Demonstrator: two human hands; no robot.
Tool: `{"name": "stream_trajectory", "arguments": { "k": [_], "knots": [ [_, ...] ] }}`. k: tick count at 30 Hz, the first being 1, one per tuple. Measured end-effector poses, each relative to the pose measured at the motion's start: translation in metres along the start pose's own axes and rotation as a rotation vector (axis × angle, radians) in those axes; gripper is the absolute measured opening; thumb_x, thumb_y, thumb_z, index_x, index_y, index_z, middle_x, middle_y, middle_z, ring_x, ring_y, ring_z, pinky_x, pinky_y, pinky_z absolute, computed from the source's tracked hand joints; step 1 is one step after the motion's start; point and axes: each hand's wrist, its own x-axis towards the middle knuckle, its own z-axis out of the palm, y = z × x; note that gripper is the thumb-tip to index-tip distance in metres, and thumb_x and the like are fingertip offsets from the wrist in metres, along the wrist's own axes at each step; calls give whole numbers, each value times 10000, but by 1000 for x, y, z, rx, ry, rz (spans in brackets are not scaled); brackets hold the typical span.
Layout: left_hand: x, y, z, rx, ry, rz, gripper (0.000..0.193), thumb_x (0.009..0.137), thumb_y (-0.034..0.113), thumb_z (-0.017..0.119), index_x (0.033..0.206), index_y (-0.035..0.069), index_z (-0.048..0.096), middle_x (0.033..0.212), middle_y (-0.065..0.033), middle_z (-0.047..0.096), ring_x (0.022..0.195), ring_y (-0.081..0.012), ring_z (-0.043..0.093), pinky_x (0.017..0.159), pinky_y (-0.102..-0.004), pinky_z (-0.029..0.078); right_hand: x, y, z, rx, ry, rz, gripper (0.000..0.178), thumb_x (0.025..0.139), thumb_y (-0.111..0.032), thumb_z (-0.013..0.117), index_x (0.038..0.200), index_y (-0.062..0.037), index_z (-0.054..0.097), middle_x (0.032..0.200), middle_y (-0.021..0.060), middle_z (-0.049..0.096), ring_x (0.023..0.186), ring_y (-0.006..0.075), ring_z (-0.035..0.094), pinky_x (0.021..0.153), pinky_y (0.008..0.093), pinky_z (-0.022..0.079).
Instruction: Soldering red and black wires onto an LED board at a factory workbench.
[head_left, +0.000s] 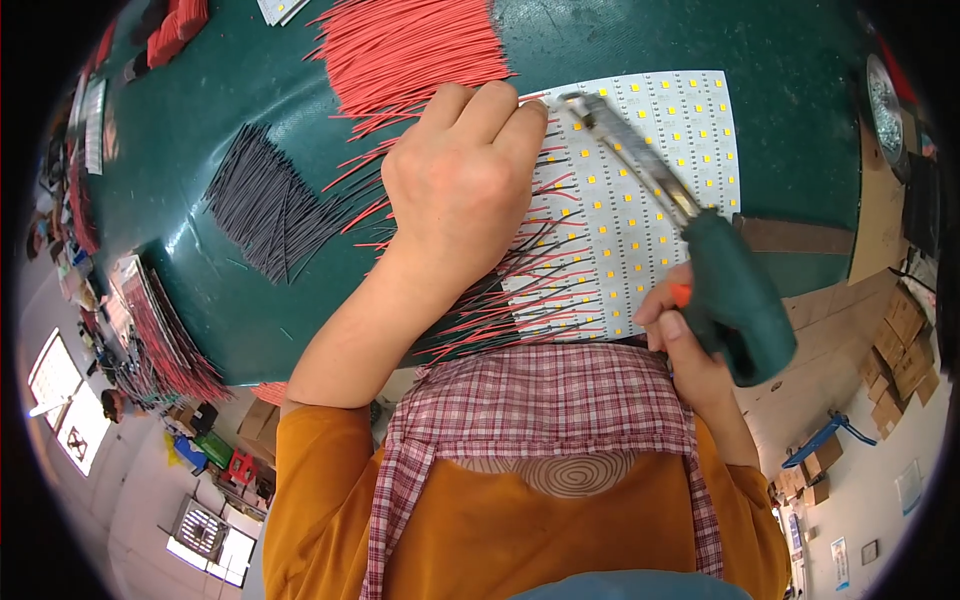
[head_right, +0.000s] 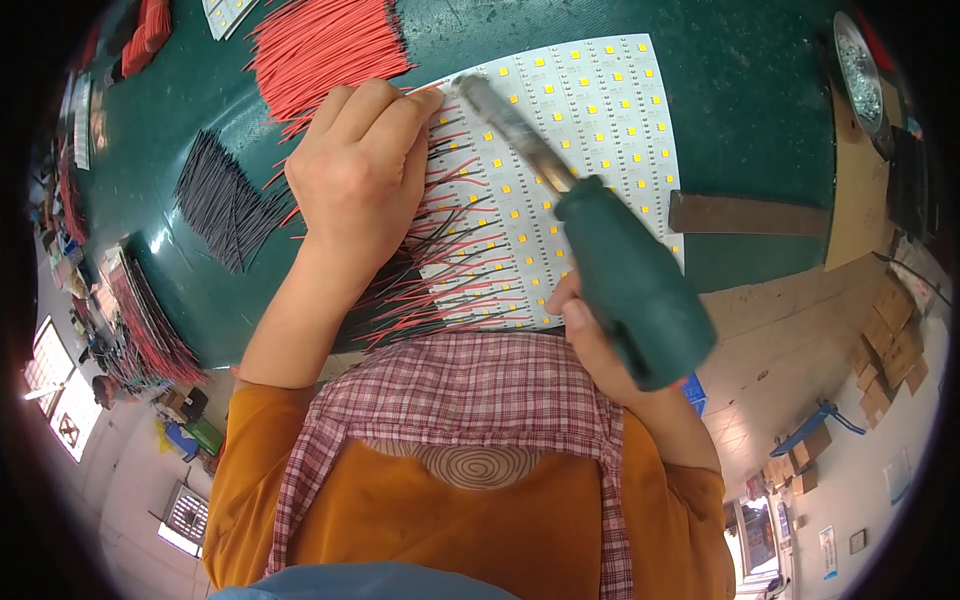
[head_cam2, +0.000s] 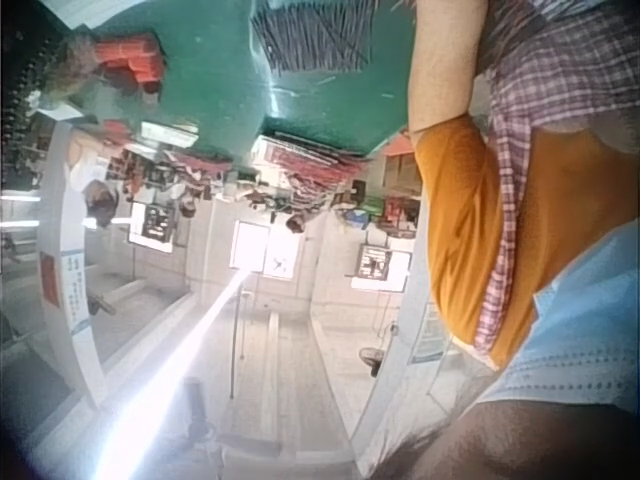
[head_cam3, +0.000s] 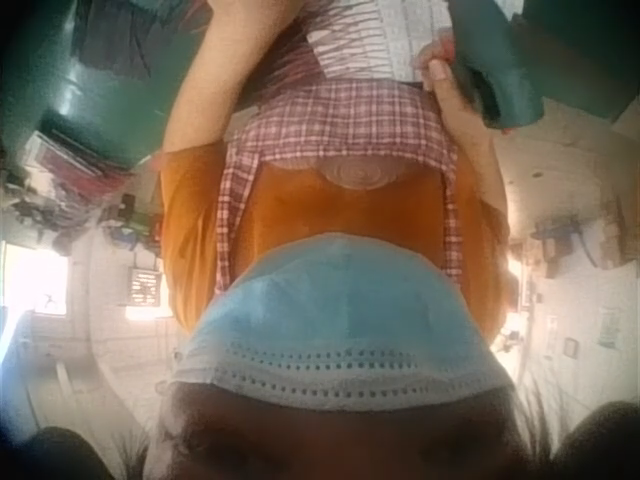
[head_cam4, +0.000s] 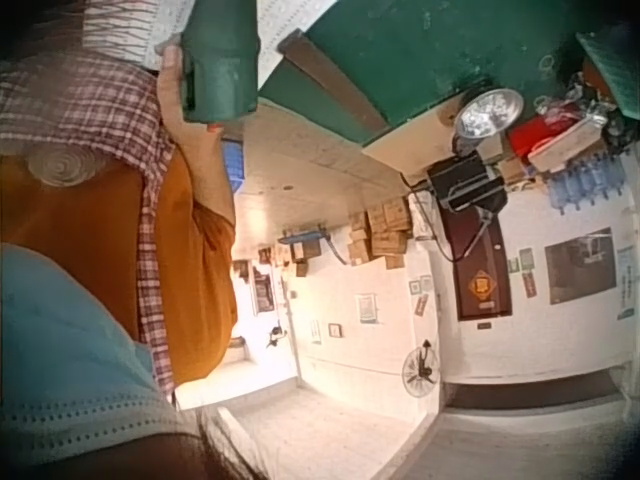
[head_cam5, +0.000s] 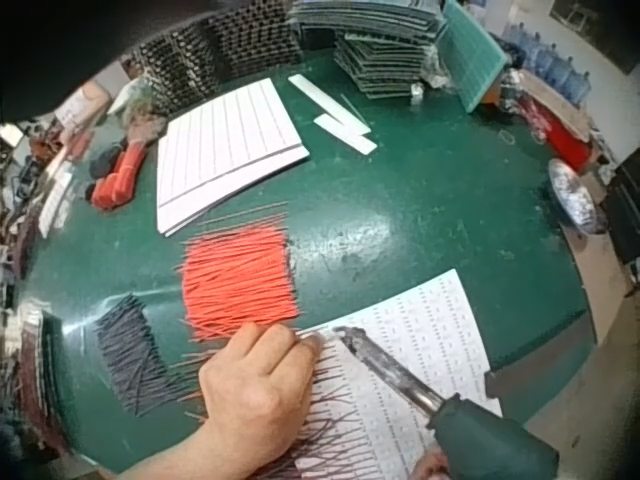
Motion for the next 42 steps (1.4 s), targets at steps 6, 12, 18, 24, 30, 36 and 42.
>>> {"name": "stream_trajectory", "arguments": {
  "k": [6, 12, 18, 24, 30, 36, 42],
  "knots": [
    [-2, 1, -2, 24, -30, -8, 162, 640, 87, 611, 799, 81, 645, 793, -8, 562, 714, -186, 553, 509, -292, 461, 2, 0, -1, 138, 87, -25, 357, 901, -146, 557, 1208, -21, 422, 790, 109, 603, 566, 99, 479, 526, 244, 420],
    [-4, -2, 2, -36, -103, -6, 189, 673, 69, 602, 858, 66, 637, 813, -61, 560, 763, -226, 555, 624, -326, 478, -4, 13, 0, 227, 188, -26, 380, 888, -129, 558, 1223, -18, 417, 777, 101, 592, 554, 115, 482, 512, 255, 420],
    [-21, -11, -47, -224, 165, -127, 292, 733, -2, 688, 1019, 42, 654, 872, -90, 614, 780, -270, 555, 688, -362, 451, -3, 13, -11, 311, 239, -115, 421, 865, -192, 589, 1215, -14, 437, 821, 117, 600, 588, 135, 508, 537, 265, 434],
    [-44, 22, -36, -238, -90, -74, 203, 738, 60, 695, 925, 65, 616, 824, -66, 584, 779, -257, 540, 691, -361, 433, 13, 20, -8, 309, 282, -226, 349, 853, -121, 571, 1162, 29, 513, 973, 153, 644, 789, 181, 635, 752, 313, 509],
    [-20, 13, -12, -168, -220, -136, 261, 758, 29, 663, 993, 41, 548, 785, -65, 585, 745, -269, 541, 654, -370, 439, 45, 32, -4, 294, 252, -302, 335, 849, -96, 567, 1155, 36, 535, 1048, 153, 638, 912, 200, 642, 854, 346, 494],
    [-21, -3, -35, -24, -303, -104, 328, 723, -7, 624, 1033, 77, 559, 769, -71, 575, 754, -269, 567, 677, -399, 461, 49, 39, 0, 328, 232, -302, 319, 863, -60, 583, 1167, 26, 540, 1040, 151, 645, 920, 192, 642, 855, 339, 498],
    [-44, -48, -80, -8, -274, -399, 281, 769, -11, 649, 1038, 40, 587, 799, -61, 591, 746, -157, 573, 706, -293, 471, 48, 38, 1, 330, 259, -271, 337, 858, -55, 582, 1177, 41, 531, 1058, 169, 644, 919, 194, 642, 868, 353, 496]
  ]
}}
